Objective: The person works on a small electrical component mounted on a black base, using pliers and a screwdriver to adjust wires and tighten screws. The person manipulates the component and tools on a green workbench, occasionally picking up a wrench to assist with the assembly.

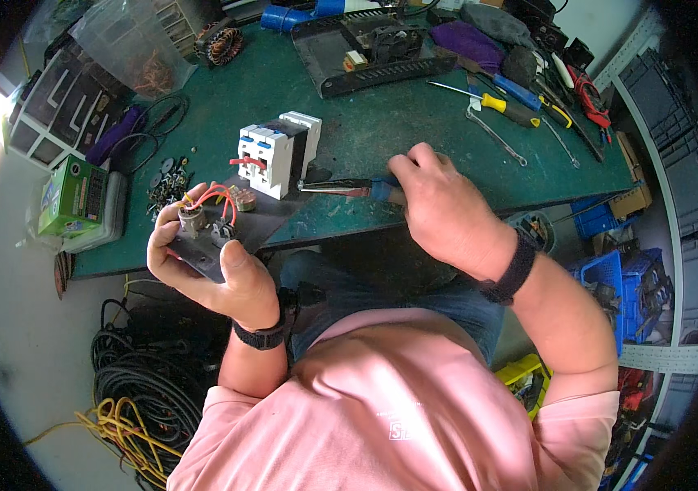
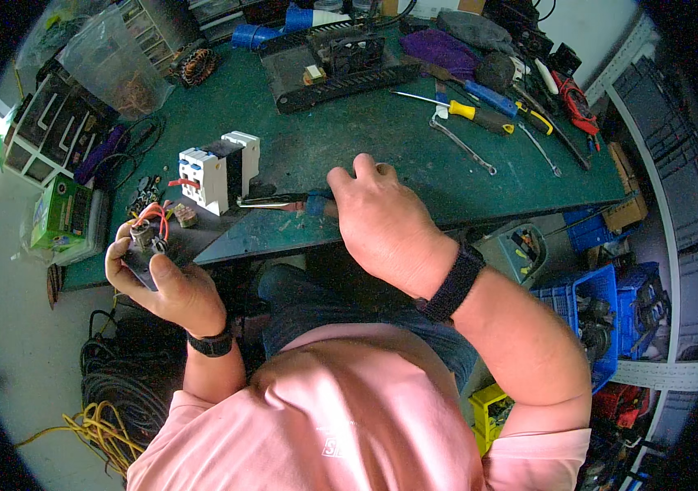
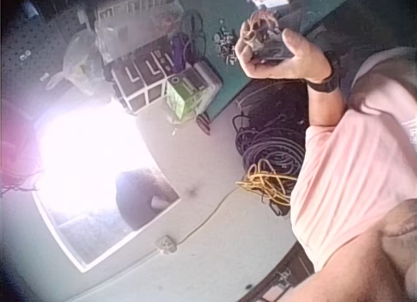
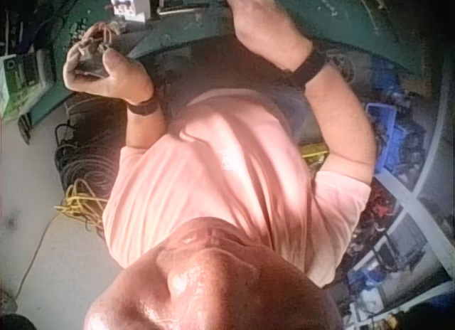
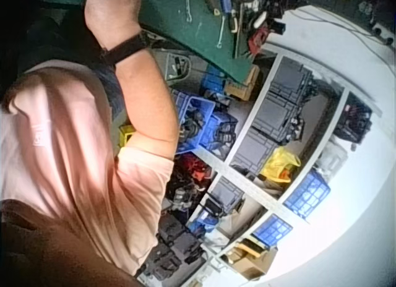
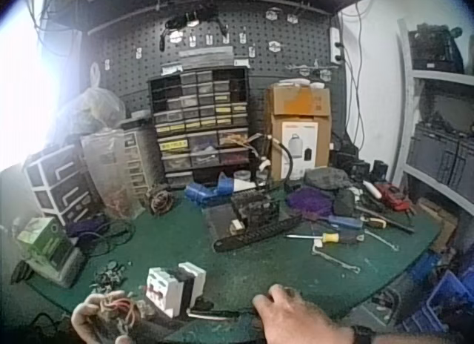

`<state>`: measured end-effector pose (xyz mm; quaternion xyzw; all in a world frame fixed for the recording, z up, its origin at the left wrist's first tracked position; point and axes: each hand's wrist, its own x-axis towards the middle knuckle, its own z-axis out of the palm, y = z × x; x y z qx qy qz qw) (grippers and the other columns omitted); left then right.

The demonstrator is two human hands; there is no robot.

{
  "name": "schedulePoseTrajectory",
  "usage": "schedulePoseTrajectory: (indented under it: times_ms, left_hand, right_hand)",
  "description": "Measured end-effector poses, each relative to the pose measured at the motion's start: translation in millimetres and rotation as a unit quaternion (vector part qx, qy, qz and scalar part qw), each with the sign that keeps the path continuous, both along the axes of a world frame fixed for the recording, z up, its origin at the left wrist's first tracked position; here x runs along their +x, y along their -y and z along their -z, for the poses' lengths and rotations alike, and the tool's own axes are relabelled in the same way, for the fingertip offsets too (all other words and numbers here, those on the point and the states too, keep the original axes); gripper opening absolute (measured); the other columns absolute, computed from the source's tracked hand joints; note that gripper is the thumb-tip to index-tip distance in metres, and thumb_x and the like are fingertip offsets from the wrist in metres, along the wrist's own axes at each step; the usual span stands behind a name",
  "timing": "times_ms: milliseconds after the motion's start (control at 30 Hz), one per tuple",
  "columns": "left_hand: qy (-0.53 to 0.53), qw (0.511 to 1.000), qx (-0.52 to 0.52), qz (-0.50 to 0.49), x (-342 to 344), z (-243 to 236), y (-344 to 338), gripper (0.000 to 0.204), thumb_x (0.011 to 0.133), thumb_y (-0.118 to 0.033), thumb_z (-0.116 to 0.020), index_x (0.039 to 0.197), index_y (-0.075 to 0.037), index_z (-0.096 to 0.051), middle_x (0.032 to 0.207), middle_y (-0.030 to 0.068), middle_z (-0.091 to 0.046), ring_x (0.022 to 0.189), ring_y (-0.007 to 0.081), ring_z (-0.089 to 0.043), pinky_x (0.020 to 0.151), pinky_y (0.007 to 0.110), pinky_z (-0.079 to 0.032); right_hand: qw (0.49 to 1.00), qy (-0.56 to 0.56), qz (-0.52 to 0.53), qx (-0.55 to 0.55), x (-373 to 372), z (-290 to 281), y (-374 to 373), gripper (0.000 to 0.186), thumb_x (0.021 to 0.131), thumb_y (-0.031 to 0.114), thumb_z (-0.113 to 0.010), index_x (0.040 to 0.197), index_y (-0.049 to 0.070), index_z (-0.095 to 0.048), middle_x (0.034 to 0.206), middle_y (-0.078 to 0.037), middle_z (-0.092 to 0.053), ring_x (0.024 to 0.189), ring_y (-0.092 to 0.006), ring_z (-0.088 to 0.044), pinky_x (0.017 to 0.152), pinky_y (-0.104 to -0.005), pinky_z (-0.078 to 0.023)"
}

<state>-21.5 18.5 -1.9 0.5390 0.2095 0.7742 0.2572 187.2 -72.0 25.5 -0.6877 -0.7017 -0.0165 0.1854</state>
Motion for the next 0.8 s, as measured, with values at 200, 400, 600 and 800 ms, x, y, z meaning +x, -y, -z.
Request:
schedulePoseTrajectory:
  times_ms: [200, 400, 600, 800]
  left_hand:
    - [-0.01, 1.0, 0.0, -0.012, 0.8, -1.5, 3.3, 0.076, 0.081, -0.049, -0.078, 0.124, -0.005, -0.034, 0.12, 0.0184, -0.044, 0.113, 0.0331, -0.056, 0.097, 0.046, -0.048]
    - [-0.052, 0.996, 0.046, -0.049, 3.0, -0.3, 5.3, 0.08, 0.076, -0.049, -0.082, 0.123, -0.006, -0.033, 0.121, 0.0187, -0.043, 0.113, 0.0348, -0.056, 0.097, 0.046, -0.049]
    - [-0.069, 0.996, 0.024, -0.053, 0.2, 4.3, 6.0, 0.08, 0.076, -0.049, -0.082, 0.122, -0.005, -0.033, 0.119, 0.0197, -0.044, 0.11, 0.0336, -0.056, 0.094, 0.045, -0.05]
    - [-0.062, 0.997, 0.027, -0.045, 2.5, 5.3, 4.0, 0.079, 0.077, -0.048, -0.081, 0.122, -0.005, -0.033, 0.118, 0.0193, -0.044, 0.109, 0.0333, -0.056, 0.094, 0.045, -0.049]
  right_hand:
    - [1.0, -0.008, -0.01, 0.009, 0.4, 2.3, 0.3, 0.018, 0.086, 0.005, -0.059, 0.102, -0.002, -0.053, 0.102, -0.024, -0.053, 0.093, -0.041, -0.06, 0.081, -0.0453, -0.055]
    - [1.0, -0.002, -0.002, -0.009, -2.7, 1.8, -1.3, 0.02, 0.081, 0.001, -0.058, 0.1, -0.004, -0.054, 0.099, -0.025, -0.054, 0.09, -0.0411, -0.06, 0.08, -0.0461, -0.054]
    - [1.0, 0.002, 0.015, -0.006, 1.8, 7.6, -1.6, 0.018, 0.082, 0.002, -0.058, 0.1, -0.002, -0.054, 0.099, -0.024, -0.054, 0.092, -0.0412, -0.061, 0.082, -0.0454, -0.054]
    - [1.0, 0.0, 0.01, -0.006, 0.9, 6.1, -2.6, 0.017, 0.083, 0.003, -0.058, 0.099, -0.002, -0.054, 0.1, -0.024, -0.055, 0.092, -0.0411, -0.061, 0.082, -0.045, -0.054]
